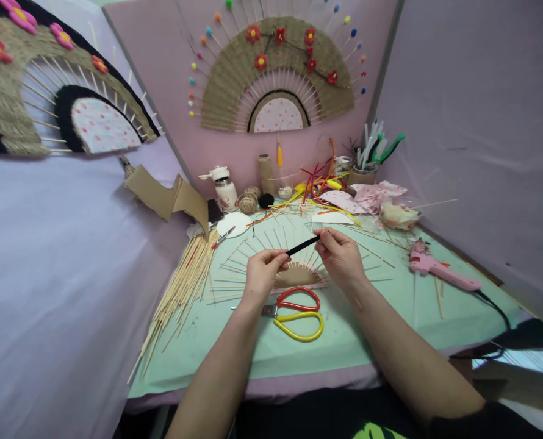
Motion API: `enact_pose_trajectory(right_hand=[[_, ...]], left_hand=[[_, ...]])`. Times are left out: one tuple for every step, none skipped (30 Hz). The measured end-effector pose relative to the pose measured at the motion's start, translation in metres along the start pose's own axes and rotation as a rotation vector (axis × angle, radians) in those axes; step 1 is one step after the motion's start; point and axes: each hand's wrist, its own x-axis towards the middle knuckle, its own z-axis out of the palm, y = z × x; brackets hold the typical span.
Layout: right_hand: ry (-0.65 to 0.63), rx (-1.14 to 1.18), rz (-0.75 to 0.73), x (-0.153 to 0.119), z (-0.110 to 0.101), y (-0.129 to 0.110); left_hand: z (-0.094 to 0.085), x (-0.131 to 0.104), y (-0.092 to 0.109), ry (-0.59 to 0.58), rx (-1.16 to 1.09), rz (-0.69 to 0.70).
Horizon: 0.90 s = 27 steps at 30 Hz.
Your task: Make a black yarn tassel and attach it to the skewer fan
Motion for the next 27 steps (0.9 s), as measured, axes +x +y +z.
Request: enact_pose_trajectory(right_hand=[[0.006,-0.013,-0.010,0.0004,-0.0007,0.0003],[0.015,-0.025,-0.018,0.0007,-0.0015,0.0008],[0.025,-0.037,-0.026,0.0010,-0.0023,0.0014],[0.036,-0.052,-0.035,0.0012,-0.0031,0.0020],[0.047,-0.071,-0.044,0.0013,-0.0039,0.0024],[0.058,-0.098,-0.055,0.0012,-0.0046,0.0027],[0.067,-0.134,-0.070,0.0010,-0.0053,0.0027],[0.078,-0.180,-0.091,0.0006,-0.0058,0.0024],[0.088,-0.233,-0.117,0.0001,-0.0062,0.0019],[0.099,-0.288,-0.149,-0.0004,-0.0065,0.0012],[0.110,-0.341,-0.183,-0.0009,-0.0067,0.0006],[0.120,-0.385,-0.215,-0.0013,-0.0068,0.0001],[0.127,-0.418,-0.243,-0.0016,-0.0069,-0.0002],[0.132,-0.441,-0.263,-0.0018,-0.0069,-0.0003],[0.133,-0.452,-0.272,-0.0018,-0.0070,-0.0002],[0.133,-0.454,-0.272,-0.0018,-0.0070,0.0002],[0.130,-0.448,-0.261,-0.0016,-0.0070,0.0006],[0.123,-0.437,-0.241,-0.0014,-0.0070,0.0010],[0.115,-0.422,-0.216,-0.0012,-0.0069,0.0014],[0.109,-0.406,-0.190,-0.0009,-0.0068,0.0019],[0.105,-0.392,-0.167,-0.0006,-0.0068,0.0024],[0.106,-0.378,-0.147,-0.0002,-0.0070,0.0031],[0.110,-0.363,-0.129,0.0005,-0.0074,0.0040],[0.114,-0.341,-0.113,0.0012,-0.0079,0.0051],[0.118,-0.312,-0.097,0.0022,-0.0087,0.0064],[0.119,-0.276,-0.081,0.0033,-0.0096,0.0079],[0.118,-0.234,-0.066,0.0045,-0.0105,0.0092]], left_hand=[[0.0002,-0.0004,0.0006,0.010,0.038,0.016],[0.0003,-0.0008,0.0013,0.020,0.072,0.035],[0.0004,-0.0014,0.0020,0.028,0.105,0.058],[0.0004,-0.0021,0.0025,0.033,0.141,0.086],[0.0003,-0.0028,0.0028,0.036,0.181,0.119],[0.0001,-0.0035,0.0029,0.040,0.227,0.154],[-0.0003,-0.0043,0.0028,0.045,0.276,0.191],[-0.0007,-0.0050,0.0026,0.050,0.327,0.227],[-0.0011,-0.0056,0.0024,0.054,0.374,0.262],[-0.0015,-0.0060,0.0024,0.058,0.412,0.294],[-0.0018,-0.0064,0.0024,0.061,0.442,0.321],[-0.0021,-0.0066,0.0027,0.062,0.462,0.340],[-0.0022,-0.0066,0.0031,0.060,0.472,0.350],[-0.0024,-0.0064,0.0035,0.056,0.477,0.350],[-0.0024,-0.0060,0.0039,0.047,0.479,0.343],[-0.0025,-0.0055,0.0040,0.034,0.479,0.330],[-0.0025,-0.0047,0.0038,0.018,0.476,0.315],[-0.0025,-0.0037,0.0032,0.000,0.470,0.298],[-0.0025,-0.0027,0.0022,-0.017,0.461,0.281],[-0.0025,-0.0017,0.0008,-0.031,0.454,0.268],[-0.0024,-0.0007,-0.0006,-0.044,0.450,0.258],[-0.0023,0.0000,-0.0020,-0.053,0.448,0.252],[-0.0020,0.0006,-0.0031,-0.062,0.447,0.247],[-0.0016,0.0008,-0.0038,-0.069,0.445,0.242],[-0.0011,0.0007,-0.0038,-0.074,0.439,0.237],[-0.0005,0.0004,-0.0033,-0.077,0.427,0.233],[0.0000,-0.0002,-0.0024,-0.078,0.412,0.227]])
